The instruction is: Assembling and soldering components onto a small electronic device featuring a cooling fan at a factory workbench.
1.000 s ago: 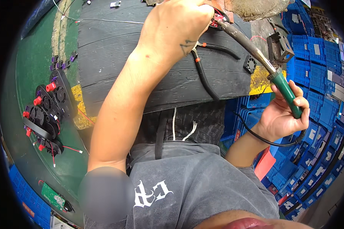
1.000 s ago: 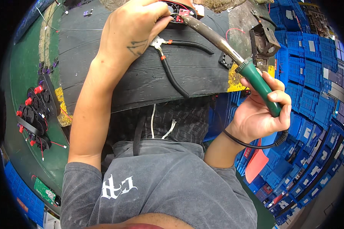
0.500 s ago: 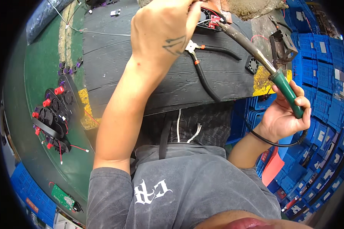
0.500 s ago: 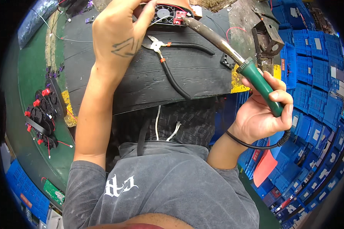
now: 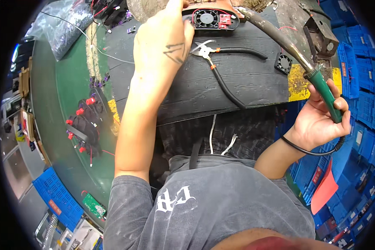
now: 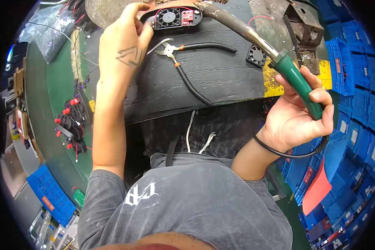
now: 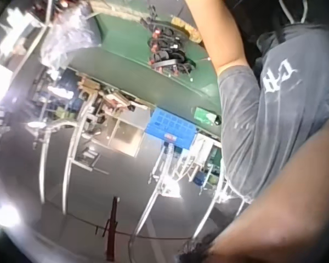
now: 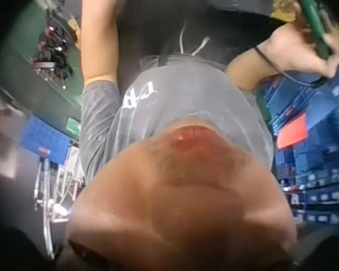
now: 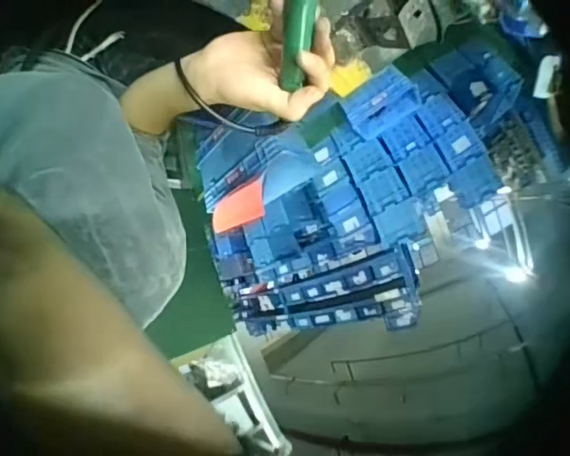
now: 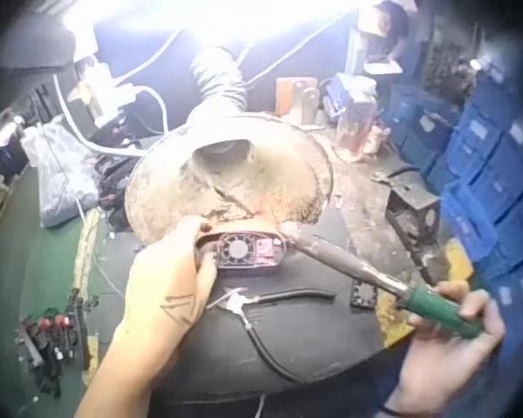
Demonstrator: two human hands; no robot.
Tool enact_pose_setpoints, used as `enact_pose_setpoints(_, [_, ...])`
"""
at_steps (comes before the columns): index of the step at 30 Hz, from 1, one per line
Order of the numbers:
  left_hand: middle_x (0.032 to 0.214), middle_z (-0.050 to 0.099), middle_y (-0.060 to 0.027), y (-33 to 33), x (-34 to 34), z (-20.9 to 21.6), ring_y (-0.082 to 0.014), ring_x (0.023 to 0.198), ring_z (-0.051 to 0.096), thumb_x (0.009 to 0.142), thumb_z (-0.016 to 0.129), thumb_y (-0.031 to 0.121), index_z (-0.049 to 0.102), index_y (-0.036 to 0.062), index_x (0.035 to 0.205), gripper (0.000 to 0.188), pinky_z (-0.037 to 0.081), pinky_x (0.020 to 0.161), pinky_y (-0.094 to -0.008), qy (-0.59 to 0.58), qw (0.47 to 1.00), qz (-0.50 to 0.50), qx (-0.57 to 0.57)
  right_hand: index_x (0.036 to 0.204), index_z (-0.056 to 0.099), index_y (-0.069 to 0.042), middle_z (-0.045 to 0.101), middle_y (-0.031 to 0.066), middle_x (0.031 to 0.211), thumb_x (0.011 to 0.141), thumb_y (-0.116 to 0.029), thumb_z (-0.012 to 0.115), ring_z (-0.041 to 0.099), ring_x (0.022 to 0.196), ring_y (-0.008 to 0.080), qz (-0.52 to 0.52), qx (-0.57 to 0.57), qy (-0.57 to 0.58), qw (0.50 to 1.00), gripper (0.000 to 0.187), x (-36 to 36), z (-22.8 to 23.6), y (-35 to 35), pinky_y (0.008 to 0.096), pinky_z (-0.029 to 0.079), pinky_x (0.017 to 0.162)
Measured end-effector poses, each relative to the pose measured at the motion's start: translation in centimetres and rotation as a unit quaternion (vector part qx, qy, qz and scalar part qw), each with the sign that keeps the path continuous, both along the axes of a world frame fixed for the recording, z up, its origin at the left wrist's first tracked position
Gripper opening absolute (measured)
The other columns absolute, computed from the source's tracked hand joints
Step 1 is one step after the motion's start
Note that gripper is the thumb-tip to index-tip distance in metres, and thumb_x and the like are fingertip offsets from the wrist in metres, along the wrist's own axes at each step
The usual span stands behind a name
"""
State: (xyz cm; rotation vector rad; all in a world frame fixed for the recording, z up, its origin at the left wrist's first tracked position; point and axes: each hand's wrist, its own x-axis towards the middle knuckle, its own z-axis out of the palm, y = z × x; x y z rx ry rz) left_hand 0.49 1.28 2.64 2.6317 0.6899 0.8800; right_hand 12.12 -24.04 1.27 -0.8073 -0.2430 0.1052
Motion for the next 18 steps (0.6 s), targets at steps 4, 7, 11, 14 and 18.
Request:
enact_pose_setpoints(4, [0.087,0.062,-0.0151,-0.1,-0.5,0.0,-0.0392,0.081,0.06,0.074,0.063,0.011,0.045,0.01,0.123,0.052,0.048,0.069,-0.0437,0.231,0.973,0.02,0.02,0.078,0.059,-0.004,0.061,0.0267,0.102,0.088,-0.035,0.041,0.063,0.088,0.0424,0.018,0.054,0.057,0.997,0.037,1.1,-1.4,-1.7,0.0496,0.058,0.067])
enact_pose_setpoints(7, [0.087,0.057,-0.0165,0.1,-0.6,0.0,-0.0362,0.078,0.062,0.072,0.067,0.008,0.045,0.0103,0.115,0.048,0.053,0.067,-0.0408,0.226,0.965,-0.016,0.132,0.078,0.059,-0.003,0.061,0.0263,0.104,0.088,-0.033,0.042,0.063,0.088,0.0411,0.036,0.095,0.1,0.99,0.035,1.5,-2.2,-3.2,0.0486,0.058,0.07])
enact_pose_setpoints(11, [0.099,0.054,-0.018,0.4,0.5,1.1,-0.0367,0.084,0.061,0.069,0.072,0.012,0.049,0.0084,0.112,0.049,0.052,0.07,-0.0414,0.247,0.957,-0.077,0.129,0.079,0.058,-0.005,0.061,0.0258,0.105,0.089,-0.027,0.045,0.063,0.093,0.0385,0.078,0.191,0.16,0.965,0.027,2.2,-3.9,-6.3,0.0479,0.056,0.076])
enact_pose_setpoints(14, [0.102,0.053,-0.0163,0.9,1.4,1.3,-0.0348,0.088,0.06,0.067,0.076,0.016,0.054,0.0085,0.108,0.047,0.051,0.074,-0.0408,0.305,0.941,-0.06,0.131,0.08,0.057,-0.002,0.059,0.0232,0.108,0.089,-0.018,0.047,0.055,0.104,0.039,0.137,0.232,0.206,0.941,0.02,2.5,-4.9,-8.4,0.0422,0.055,0.082])
enact_pose_setpoints(18, [0.097,0.054,-0.0131,0.6,2.1,2.5,-0.0309,0.09,0.059,0.066,0.077,0.019,0.059,0.0096,0.108,0.046,0.049,0.076,-0.0383,0.288,0.945,-0.077,0.134,0.08,0.058,0.0,0.06,0.0232,0.108,0.088,-0.016,0.046,0.054,0.105,0.0384,0.129,0.25,0.21,0.937,0.022,2.2,-4.9,-10.5,0.0404,0.055,0.082])
